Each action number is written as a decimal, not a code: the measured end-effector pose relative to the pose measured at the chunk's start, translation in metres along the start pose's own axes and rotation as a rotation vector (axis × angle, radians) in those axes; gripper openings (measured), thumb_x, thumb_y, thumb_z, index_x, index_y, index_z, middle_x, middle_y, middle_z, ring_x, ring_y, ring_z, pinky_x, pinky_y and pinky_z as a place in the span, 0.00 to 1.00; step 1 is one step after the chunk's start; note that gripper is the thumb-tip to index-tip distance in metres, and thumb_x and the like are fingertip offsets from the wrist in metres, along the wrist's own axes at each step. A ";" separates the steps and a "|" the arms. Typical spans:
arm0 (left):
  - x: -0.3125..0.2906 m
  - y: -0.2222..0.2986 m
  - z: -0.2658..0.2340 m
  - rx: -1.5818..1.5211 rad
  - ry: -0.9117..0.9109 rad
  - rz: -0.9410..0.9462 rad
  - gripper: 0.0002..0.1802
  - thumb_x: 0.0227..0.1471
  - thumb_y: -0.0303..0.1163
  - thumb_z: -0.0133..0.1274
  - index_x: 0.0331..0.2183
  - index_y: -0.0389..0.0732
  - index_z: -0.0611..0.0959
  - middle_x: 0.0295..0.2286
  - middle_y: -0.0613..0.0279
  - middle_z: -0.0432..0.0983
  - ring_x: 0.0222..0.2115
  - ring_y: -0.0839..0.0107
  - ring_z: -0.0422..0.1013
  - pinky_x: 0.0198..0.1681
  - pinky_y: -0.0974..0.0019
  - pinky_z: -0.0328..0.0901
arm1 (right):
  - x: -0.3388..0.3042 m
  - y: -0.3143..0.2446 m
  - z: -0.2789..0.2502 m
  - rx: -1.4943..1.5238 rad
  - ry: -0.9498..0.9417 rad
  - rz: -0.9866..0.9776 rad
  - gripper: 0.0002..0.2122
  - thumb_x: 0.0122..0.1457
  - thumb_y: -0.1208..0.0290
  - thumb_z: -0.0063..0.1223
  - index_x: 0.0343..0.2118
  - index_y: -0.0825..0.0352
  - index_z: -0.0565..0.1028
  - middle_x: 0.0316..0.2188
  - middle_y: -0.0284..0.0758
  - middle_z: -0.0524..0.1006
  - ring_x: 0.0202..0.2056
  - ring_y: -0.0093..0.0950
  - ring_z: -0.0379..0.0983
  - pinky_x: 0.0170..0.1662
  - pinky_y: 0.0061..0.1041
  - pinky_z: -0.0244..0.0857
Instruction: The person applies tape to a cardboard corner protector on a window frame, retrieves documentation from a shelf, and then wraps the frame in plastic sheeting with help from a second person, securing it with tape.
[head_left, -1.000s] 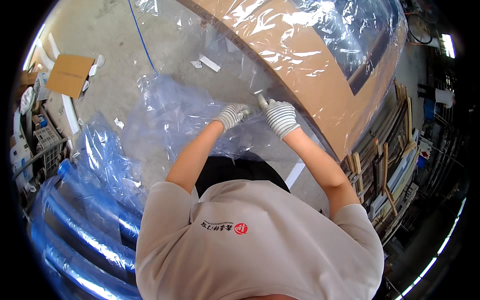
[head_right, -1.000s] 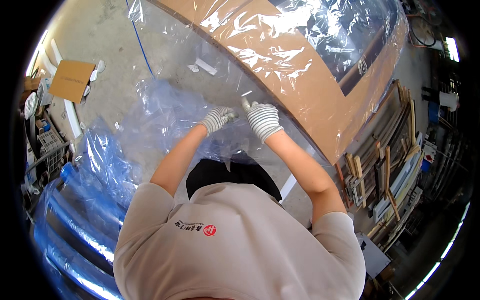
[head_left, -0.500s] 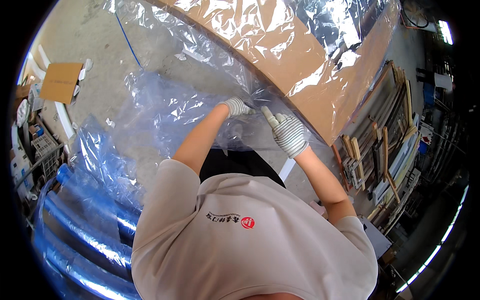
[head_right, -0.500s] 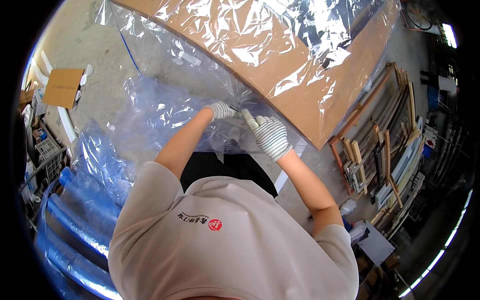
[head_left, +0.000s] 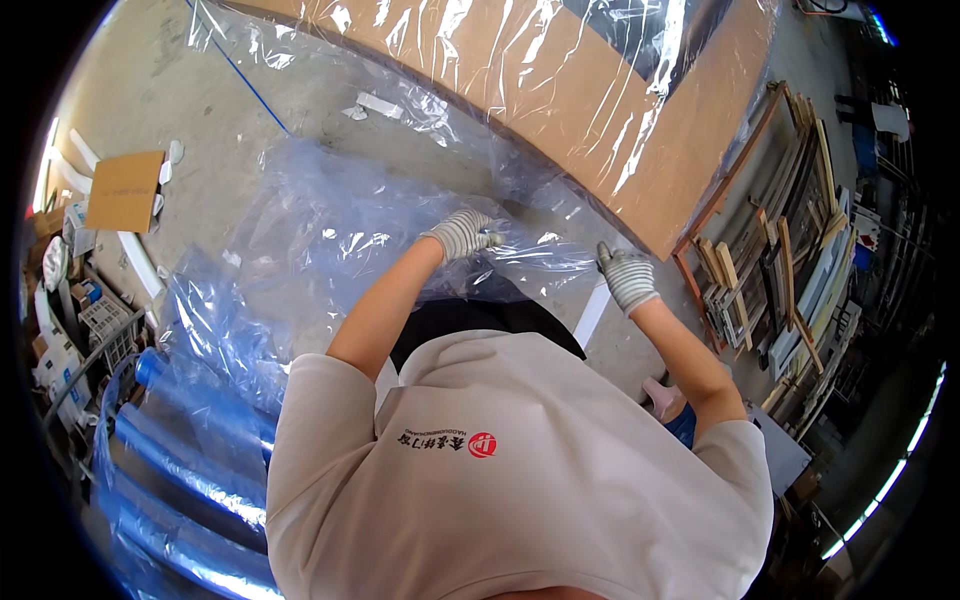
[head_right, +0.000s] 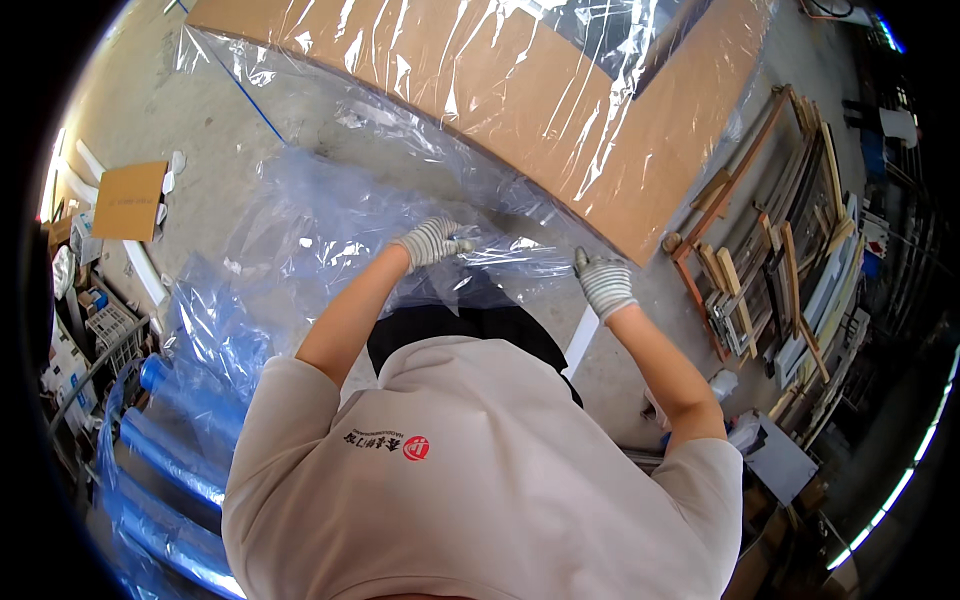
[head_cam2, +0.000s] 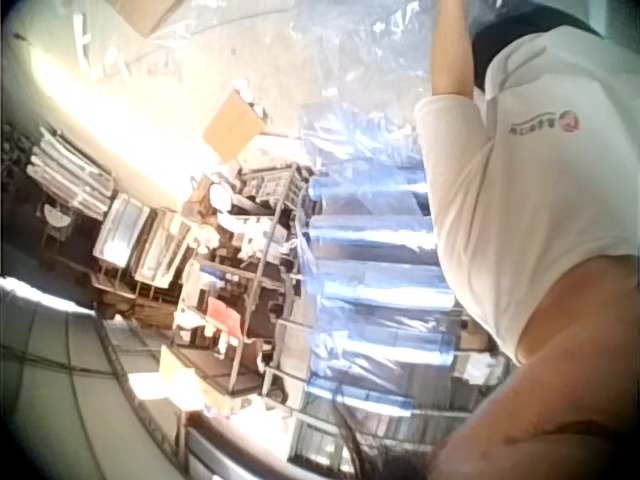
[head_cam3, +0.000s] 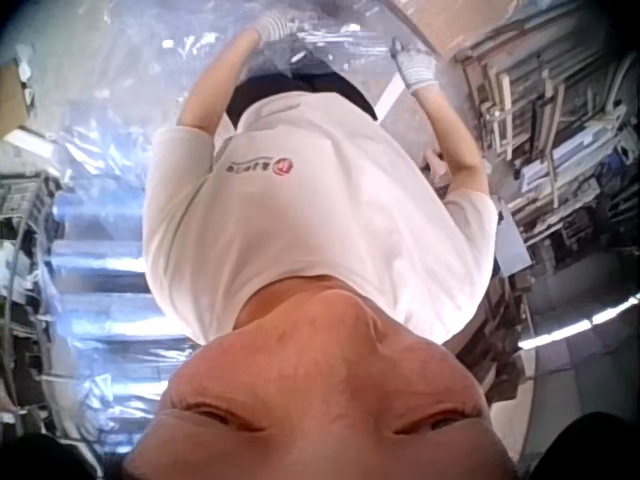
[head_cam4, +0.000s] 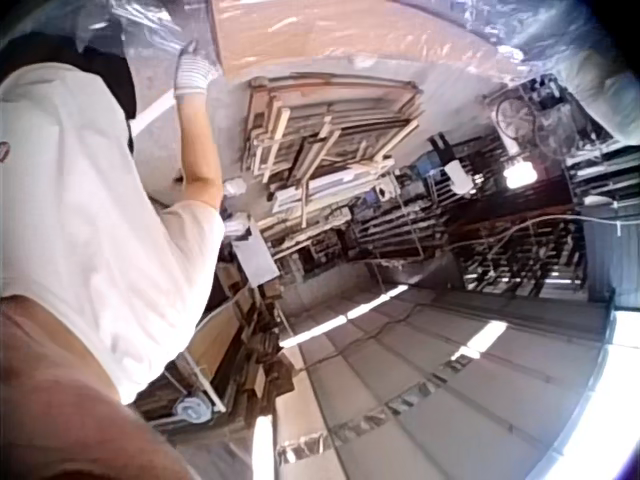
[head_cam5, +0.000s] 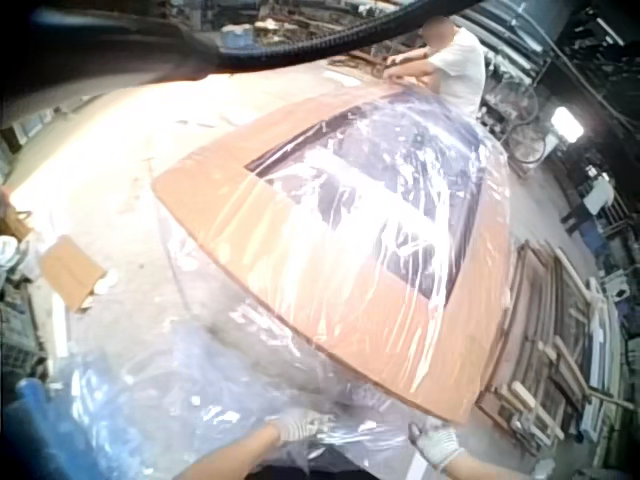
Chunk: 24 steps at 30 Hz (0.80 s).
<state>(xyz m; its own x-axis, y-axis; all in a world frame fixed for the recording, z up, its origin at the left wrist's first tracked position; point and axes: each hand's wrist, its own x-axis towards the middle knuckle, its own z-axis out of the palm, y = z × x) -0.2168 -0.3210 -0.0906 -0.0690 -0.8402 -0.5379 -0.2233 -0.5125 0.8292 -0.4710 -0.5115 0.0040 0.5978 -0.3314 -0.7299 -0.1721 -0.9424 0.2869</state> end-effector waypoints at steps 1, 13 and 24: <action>-0.005 -0.012 0.014 -0.010 0.094 0.081 0.32 0.44 0.51 0.52 0.40 0.31 0.73 0.32 0.44 0.73 0.35 0.57 0.70 0.40 0.61 0.62 | -0.021 0.010 0.006 0.014 -0.054 0.031 0.23 0.54 0.75 0.38 0.54 0.52 0.59 0.29 0.38 0.74 0.28 0.33 0.73 0.30 0.34 0.67; 0.011 0.069 0.030 0.719 -0.249 -0.071 0.51 0.28 0.56 0.58 0.52 0.37 0.62 0.49 0.44 0.59 0.51 0.51 0.56 0.53 0.57 0.51 | -0.154 0.044 0.083 0.123 0.093 0.033 0.27 0.48 0.79 0.39 0.55 0.54 0.57 0.25 0.33 0.72 0.24 0.30 0.72 0.28 0.30 0.66; 0.143 0.041 0.189 -0.103 -0.189 0.025 0.28 0.45 0.46 0.50 0.43 0.36 0.70 0.28 0.51 0.71 0.26 0.64 0.65 0.29 0.61 0.61 | -0.125 0.021 0.048 0.458 0.674 -0.032 0.26 0.41 0.78 0.46 0.48 0.61 0.64 0.15 0.32 0.66 0.17 0.31 0.66 0.23 0.29 0.62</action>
<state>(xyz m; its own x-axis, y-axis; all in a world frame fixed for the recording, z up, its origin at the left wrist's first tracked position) -0.4199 -0.4281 -0.1623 -0.2566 -0.8096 -0.5279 -0.1190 -0.5156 0.8485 -0.5867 -0.4916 0.0719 0.9253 -0.3432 -0.1613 -0.3631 -0.9244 -0.1165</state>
